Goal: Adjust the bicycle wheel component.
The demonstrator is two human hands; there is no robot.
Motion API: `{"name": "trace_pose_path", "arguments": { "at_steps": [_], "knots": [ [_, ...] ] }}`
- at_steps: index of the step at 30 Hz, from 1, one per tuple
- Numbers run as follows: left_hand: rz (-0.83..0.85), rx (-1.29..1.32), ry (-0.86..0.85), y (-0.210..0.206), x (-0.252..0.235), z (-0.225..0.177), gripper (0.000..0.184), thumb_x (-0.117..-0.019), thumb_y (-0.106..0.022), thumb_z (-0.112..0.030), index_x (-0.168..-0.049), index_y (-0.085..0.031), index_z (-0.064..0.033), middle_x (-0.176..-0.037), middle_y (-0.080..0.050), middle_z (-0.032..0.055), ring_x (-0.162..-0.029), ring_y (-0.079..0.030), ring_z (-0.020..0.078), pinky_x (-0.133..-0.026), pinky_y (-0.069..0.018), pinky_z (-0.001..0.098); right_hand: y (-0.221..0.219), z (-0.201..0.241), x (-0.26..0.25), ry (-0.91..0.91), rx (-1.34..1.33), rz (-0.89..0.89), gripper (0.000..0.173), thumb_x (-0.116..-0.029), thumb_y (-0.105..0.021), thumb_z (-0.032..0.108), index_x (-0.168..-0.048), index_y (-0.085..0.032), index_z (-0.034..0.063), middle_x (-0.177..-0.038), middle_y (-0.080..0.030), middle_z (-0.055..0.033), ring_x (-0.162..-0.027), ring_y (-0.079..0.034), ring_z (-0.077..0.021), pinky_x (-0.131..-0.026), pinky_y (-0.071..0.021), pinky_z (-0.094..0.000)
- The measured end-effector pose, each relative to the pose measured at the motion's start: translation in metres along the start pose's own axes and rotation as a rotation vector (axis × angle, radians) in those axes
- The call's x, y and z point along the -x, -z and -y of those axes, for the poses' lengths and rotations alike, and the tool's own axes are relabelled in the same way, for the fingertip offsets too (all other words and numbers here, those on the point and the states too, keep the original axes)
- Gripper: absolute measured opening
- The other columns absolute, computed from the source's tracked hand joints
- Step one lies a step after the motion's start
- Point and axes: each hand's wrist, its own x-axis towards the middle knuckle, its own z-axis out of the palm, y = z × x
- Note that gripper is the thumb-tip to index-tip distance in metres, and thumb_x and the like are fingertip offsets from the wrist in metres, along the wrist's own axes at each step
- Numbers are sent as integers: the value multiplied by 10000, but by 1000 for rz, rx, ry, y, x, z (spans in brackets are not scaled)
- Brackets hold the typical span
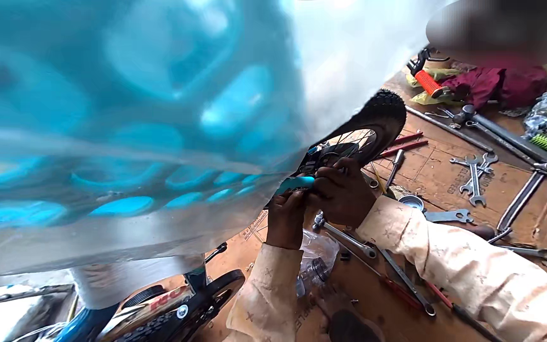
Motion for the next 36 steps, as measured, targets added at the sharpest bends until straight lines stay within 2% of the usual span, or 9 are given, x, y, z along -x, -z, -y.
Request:
{"name": "trace_pose_path", "arguments": {
  "at_steps": [7,10,15,18,21,25,28,31,36],
  "knots": [
    [-55,117,70,-2,4,1,108,-996,-519,22,-1023,-608,-33,-915,-694,89,-827,-693,170,-834,-596,350,-1,-10,1,63,-48,31,224,-971,-554,198,-981,-773,243,-1009,-707,-21,-1151,-599,-278,-1079,-342,-530],
    [-55,158,103,-3,5,-1,112,-998,-521,8,-1018,-625,-28,-915,-697,98,-803,-691,164,-792,-599,327,4,-11,5,89,-63,57,168,-966,-584,195,-959,-751,215,-1064,-713,-25,-1228,-585,-283,-1170,-274,-573],
    [-107,175,141,-6,7,-4,112,-987,-523,18,-1016,-618,-34,-903,-697,97,-764,-692,158,-746,-604,310,4,-8,13,75,-68,61,249,-952,-589,233,-1152,-738,242,-1127,-698,-32,-1280,-553,-307,-1197,-192,-655],
    [-97,155,129,-4,7,-3,114,-991,-542,6,-1036,-644,-20,-937,-708,113,-795,-697,165,-766,-602,314,-1,-3,13,3,-91,-9,209,-952,-596,144,-1059,-751,236,-1044,-704,-14,-1256,-575,-285,-1201,-187,-666],
    [-73,89,126,0,9,-2,131,-1020,-541,-41,-1078,-657,-27,-1004,-708,105,-906,-693,167,-839,-583,321,1,3,9,-152,-296,-105,249,-1000,-534,198,-1037,-781,195,-1041,-718,-38,-1240,-598,-261,-1205,-233,-621],
    [-95,80,112,2,11,-3,156,-1014,-535,-22,-1114,-654,-17,-1049,-712,103,-978,-691,177,-905,-569,330,8,2,2,-303,-381,-178,241,-1001,-587,226,-1096,-796,152,-1072,-728,-88,-1111,-663,-230,-1139,-390,-521],
    [-103,88,125,-2,10,-5,153,-1024,-520,-11,-1123,-637,-7,-1022,-710,105,-911,-696,158,-832,-582,293,8,-3,1,-274,-322,-166,244,-982,-607,212,-1131,-793,158,-1020,-725,-76,-1021,-669,-211,-1085,-421,-488],
    [-131,36,139,-3,9,-6,145,-1025,-537,-29,-1115,-651,-27,-1012,-724,98,-874,-700,128,-751,-573,240,7,-7,1,-261,-357,-166,230,-973,-635,182,-1130,-802,184,-1017,-726,-56,-1012,-666,-195,-1078,-432,-478],
    [-178,-14,87,-4,10,-3,108,-1007,-574,-31,-1060,-665,-53,-992,-732,67,-872,-694,104,-745,-561,231,10,-9,-4,-307,-443,-184,204,-958,-640,150,-1041,-823,189,-1036,-753,-27,-1008,-673,-175,-1031,-462,-445]
  ]
}}
